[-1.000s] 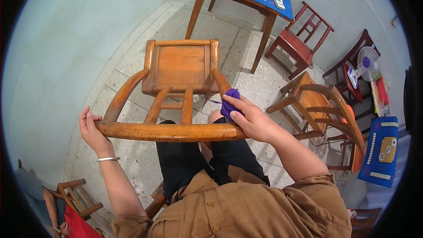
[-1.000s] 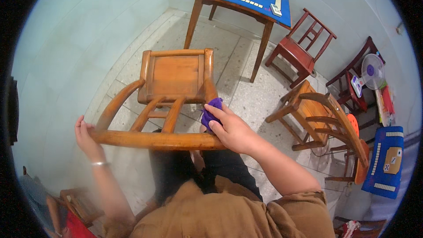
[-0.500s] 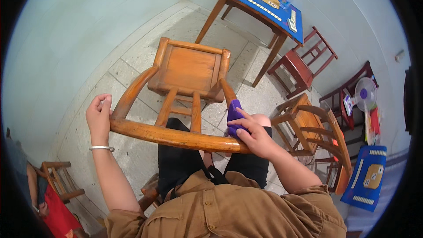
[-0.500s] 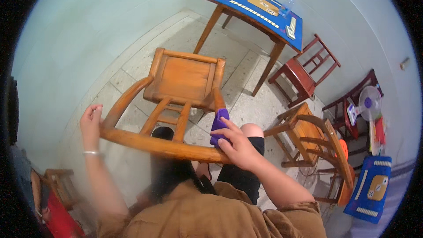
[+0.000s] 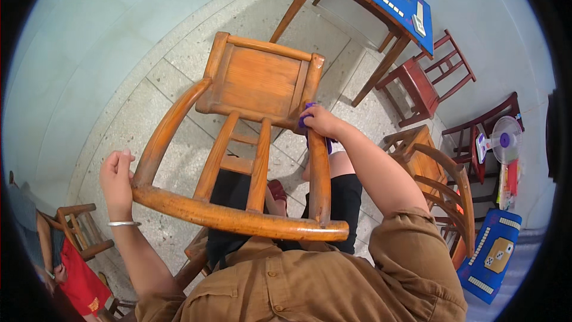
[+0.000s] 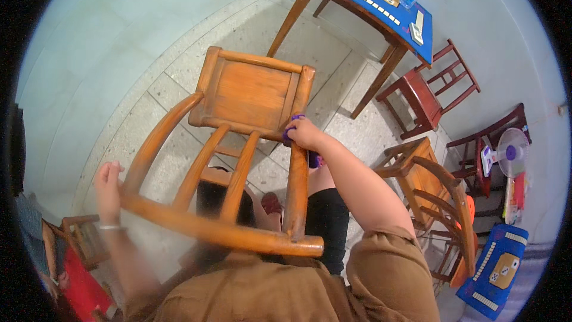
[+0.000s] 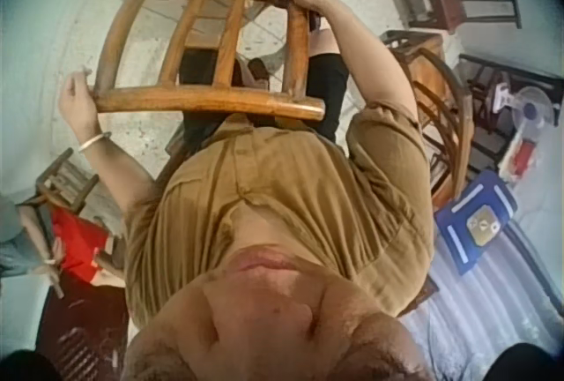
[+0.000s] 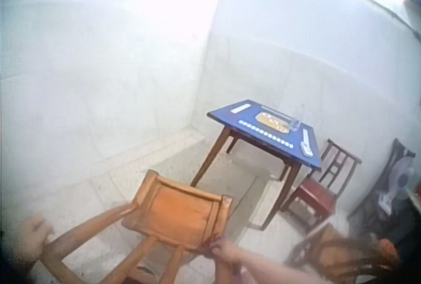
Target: The person cleans wooden chairs by turning them around and wiping their legs, rungs, seats, and backrests with a cloth.
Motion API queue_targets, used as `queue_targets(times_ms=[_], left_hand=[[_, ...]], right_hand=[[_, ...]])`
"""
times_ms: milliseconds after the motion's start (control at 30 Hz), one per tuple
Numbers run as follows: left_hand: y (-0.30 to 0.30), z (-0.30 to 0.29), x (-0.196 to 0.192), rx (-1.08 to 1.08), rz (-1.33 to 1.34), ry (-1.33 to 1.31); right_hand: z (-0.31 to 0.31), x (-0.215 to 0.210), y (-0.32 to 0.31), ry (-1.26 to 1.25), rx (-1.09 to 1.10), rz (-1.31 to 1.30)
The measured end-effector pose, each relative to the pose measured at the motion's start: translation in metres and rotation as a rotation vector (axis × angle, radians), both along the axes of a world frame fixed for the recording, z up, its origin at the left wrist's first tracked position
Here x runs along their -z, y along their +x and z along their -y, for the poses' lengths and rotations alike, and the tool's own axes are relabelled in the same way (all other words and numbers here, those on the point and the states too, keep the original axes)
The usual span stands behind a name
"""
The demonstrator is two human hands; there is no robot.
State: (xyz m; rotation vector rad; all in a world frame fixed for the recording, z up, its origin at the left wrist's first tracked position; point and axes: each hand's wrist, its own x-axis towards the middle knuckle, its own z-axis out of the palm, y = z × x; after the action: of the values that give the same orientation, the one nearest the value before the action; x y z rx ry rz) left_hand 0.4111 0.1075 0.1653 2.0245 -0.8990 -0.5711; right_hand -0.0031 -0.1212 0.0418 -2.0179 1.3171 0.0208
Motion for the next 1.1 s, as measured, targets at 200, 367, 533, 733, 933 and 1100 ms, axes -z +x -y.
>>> queue_targets(times_ms=[200,367,533,733,933,1100], left_hand=[[0.002,-0.024,0.009,-0.013,0.058,0.070],[-0.002,-0.032,0.014,0.021,0.033,0.038],[0.009,-0.039,0.028,-0.018,-0.031,-0.001],[0.030,-0.043,0.035,-0.101,0.106,0.120],[-0.020,-0.003,0.011,0.247,0.512,0.462],[-0.020,0.049,0.022,0.537,0.539,0.515]], right_hand=[[0.065,0.067,0.015,-0.096,-0.238,-0.528],[0.063,0.101,0.003,-0.099,0.008,-0.481],[0.016,0.082,-0.004,-0.114,0.203,0.017],[-0.113,-0.004,0.006,-0.224,0.002,0.249],[-0.205,-0.072,0.015,-0.172,-0.030,0.267],[-0.163,-0.025,0.021,-0.213,0.224,0.325]])
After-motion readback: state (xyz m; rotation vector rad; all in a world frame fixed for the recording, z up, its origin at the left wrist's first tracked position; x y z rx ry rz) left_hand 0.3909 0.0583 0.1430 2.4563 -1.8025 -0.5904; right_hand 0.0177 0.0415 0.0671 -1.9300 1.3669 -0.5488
